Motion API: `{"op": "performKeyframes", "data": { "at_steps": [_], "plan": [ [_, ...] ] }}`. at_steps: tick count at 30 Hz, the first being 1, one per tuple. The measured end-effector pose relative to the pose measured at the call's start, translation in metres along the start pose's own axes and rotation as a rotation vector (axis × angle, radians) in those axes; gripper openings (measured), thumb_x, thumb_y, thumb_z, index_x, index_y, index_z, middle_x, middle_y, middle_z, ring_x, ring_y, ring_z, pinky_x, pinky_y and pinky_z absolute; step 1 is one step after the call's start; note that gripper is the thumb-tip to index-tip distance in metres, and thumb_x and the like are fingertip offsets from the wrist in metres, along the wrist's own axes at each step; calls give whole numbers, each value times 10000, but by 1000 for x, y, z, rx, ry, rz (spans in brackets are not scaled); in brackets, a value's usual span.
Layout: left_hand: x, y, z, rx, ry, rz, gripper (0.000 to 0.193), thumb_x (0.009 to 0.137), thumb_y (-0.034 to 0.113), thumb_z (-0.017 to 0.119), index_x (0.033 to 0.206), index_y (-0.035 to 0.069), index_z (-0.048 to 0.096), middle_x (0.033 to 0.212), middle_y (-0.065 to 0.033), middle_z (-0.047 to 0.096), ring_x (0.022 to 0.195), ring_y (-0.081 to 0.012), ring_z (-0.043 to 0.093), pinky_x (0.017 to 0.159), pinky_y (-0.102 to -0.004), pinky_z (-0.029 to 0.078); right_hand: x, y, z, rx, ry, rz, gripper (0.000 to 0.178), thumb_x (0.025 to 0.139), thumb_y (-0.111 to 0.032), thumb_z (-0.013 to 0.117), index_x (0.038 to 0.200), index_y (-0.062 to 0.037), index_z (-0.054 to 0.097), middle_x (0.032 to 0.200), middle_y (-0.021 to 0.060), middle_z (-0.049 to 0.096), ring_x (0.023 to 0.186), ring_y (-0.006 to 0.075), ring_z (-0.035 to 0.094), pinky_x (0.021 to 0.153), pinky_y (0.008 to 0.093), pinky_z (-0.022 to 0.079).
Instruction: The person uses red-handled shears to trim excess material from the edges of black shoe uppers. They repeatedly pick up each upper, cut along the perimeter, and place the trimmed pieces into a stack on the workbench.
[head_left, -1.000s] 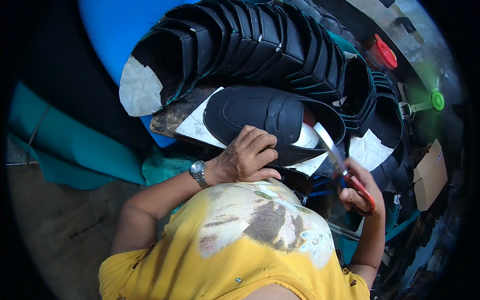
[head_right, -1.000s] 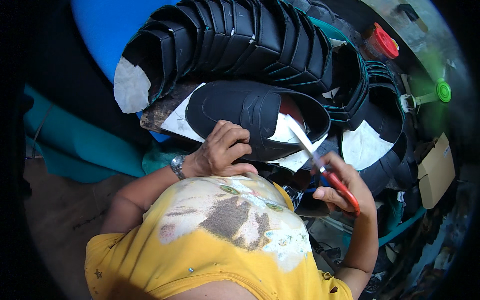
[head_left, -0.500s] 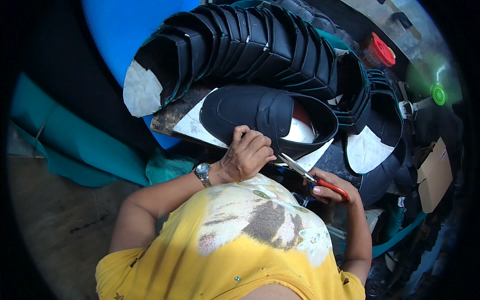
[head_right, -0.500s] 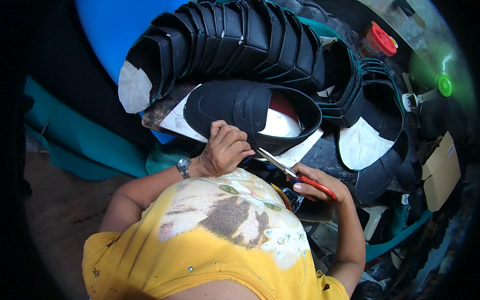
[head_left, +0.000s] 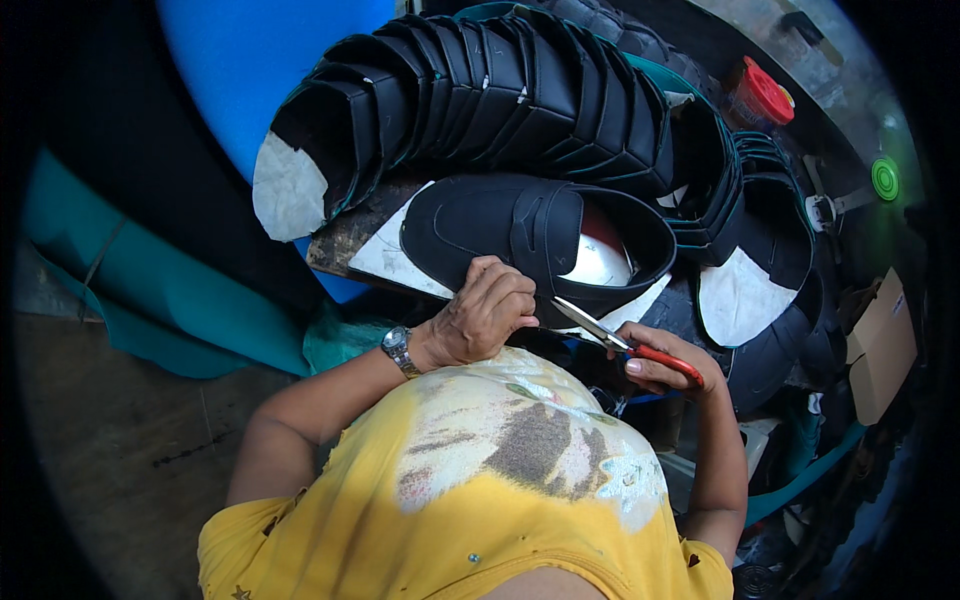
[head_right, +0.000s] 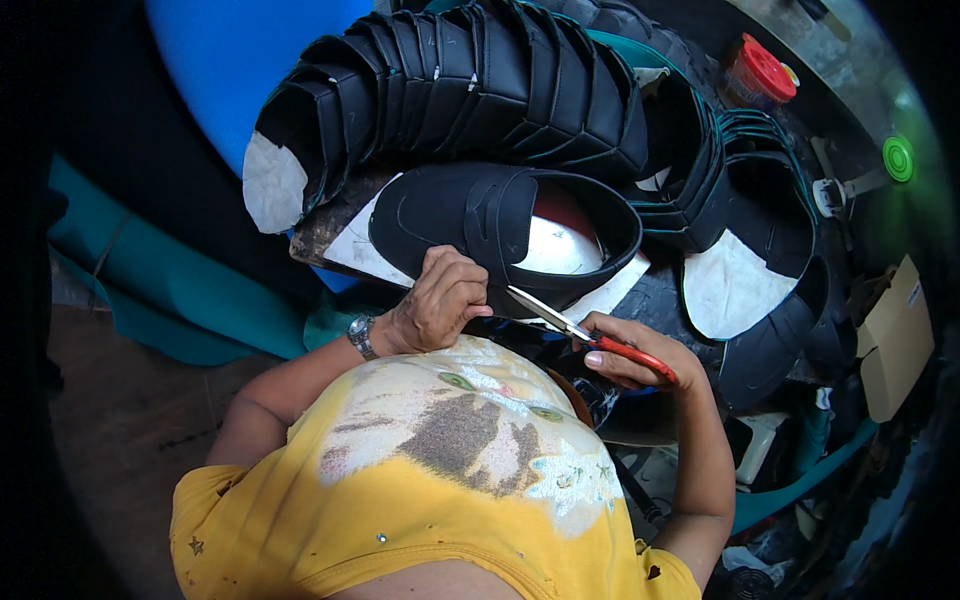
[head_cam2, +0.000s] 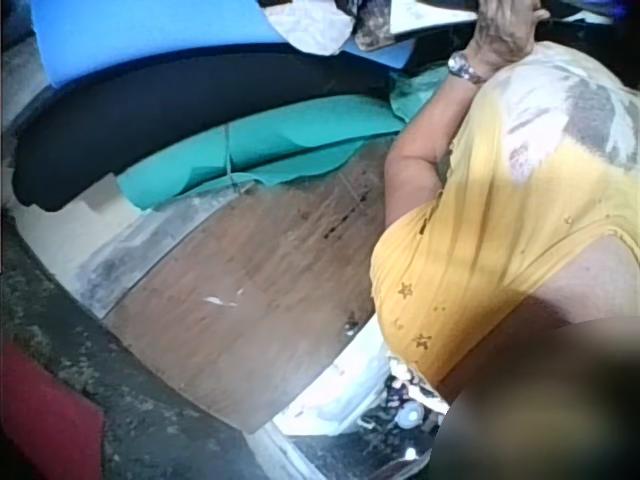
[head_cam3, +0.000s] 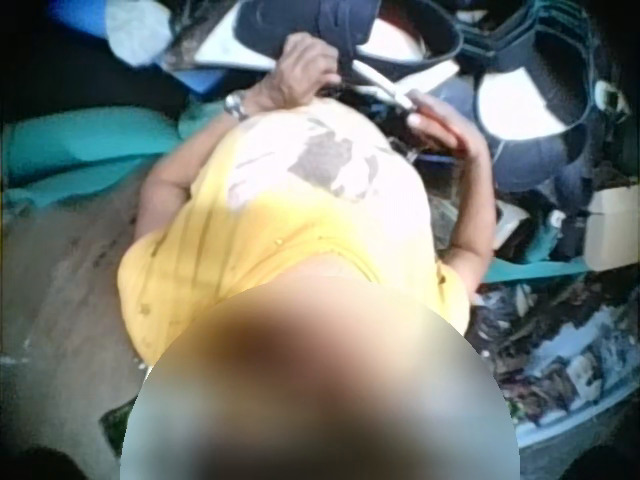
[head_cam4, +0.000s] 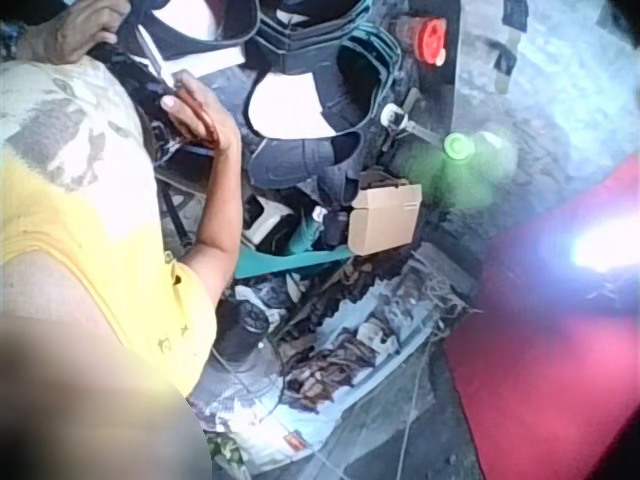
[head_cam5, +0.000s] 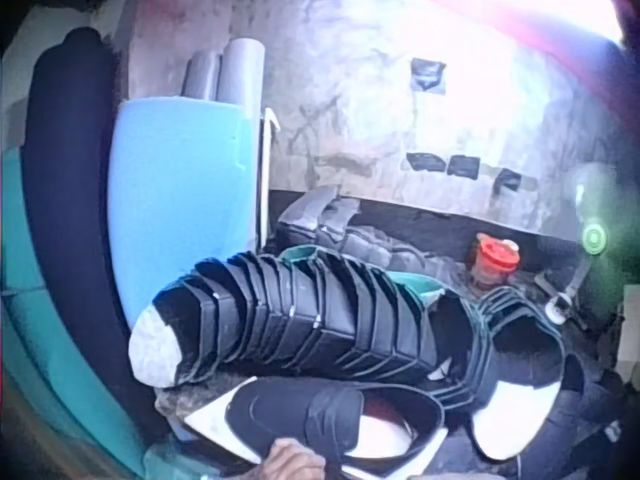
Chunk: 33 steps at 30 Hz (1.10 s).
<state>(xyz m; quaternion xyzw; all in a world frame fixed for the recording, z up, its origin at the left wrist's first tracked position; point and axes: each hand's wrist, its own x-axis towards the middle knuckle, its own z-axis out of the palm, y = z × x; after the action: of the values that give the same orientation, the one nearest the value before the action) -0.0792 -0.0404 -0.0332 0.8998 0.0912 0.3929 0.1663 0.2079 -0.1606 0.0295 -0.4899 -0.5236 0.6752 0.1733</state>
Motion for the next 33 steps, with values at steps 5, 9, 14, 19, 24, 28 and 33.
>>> {"op": "performKeyframes", "data": {
  "at_steps": [5,9,14,19,24,28,33],
  "plan": [
    [-3,-2,0,31,-23,29,240,788,119,757,935,26,592,982,-119,609,930,-263,598,866,-439,450,1,0,2,-12,24,51,425,938,-416,629,1103,-31,562,613,13,514,498,120,494,497,275,393],
    [-3,-4,1,2,33,28,237,796,92,757,952,27,590,988,-122,601,924,-265,599,836,-423,468,1,0,10,-244,149,-135,400,945,-412,617,1074,-35,582,643,77,558,563,191,545,563,323,439],
    [2,-4,2,3,84,-12,218,803,44,742,970,22,604,1003,-132,586,902,-265,604,781,-384,487,-9,-6,10,-253,81,22,441,940,-458,602,1078,-40,582,637,103,579,551,211,560,566,330,449],
    [7,-3,2,129,28,29,229,785,29,743,980,11,623,984,-125,581,858,-254,601,747,-375,488,-8,-9,10,-143,-1,111,508,933,-515,585,1117,-43,554,581,55,550,465,167,531,488,299,416],
    [9,-5,3,78,60,11,195,791,36,735,938,14,608,942,-113,585,836,-246,595,741,-368,483,-4,-14,11,-34,-19,100,501,939,-511,574,1118,-43,544,589,34,543,463,134,532,463,274,403],
    [8,-5,2,86,44,3,175,801,50,731,900,25,589,938,-117,590,834,-247,596,743,-365,482,3,-17,12,-10,-34,88,494,940,-507,579,1095,-39,546,620,31,551,458,116,524,443,264,399],
    [5,-5,2,74,43,17,183,800,51,729,905,30,582,926,-117,584,828,-246,593,742,-372,481,9,-17,14,83,-31,103,459,946,-481,584,1079,-43,554,629,24,550,455,102,519,416,242,388]
  ]
}}
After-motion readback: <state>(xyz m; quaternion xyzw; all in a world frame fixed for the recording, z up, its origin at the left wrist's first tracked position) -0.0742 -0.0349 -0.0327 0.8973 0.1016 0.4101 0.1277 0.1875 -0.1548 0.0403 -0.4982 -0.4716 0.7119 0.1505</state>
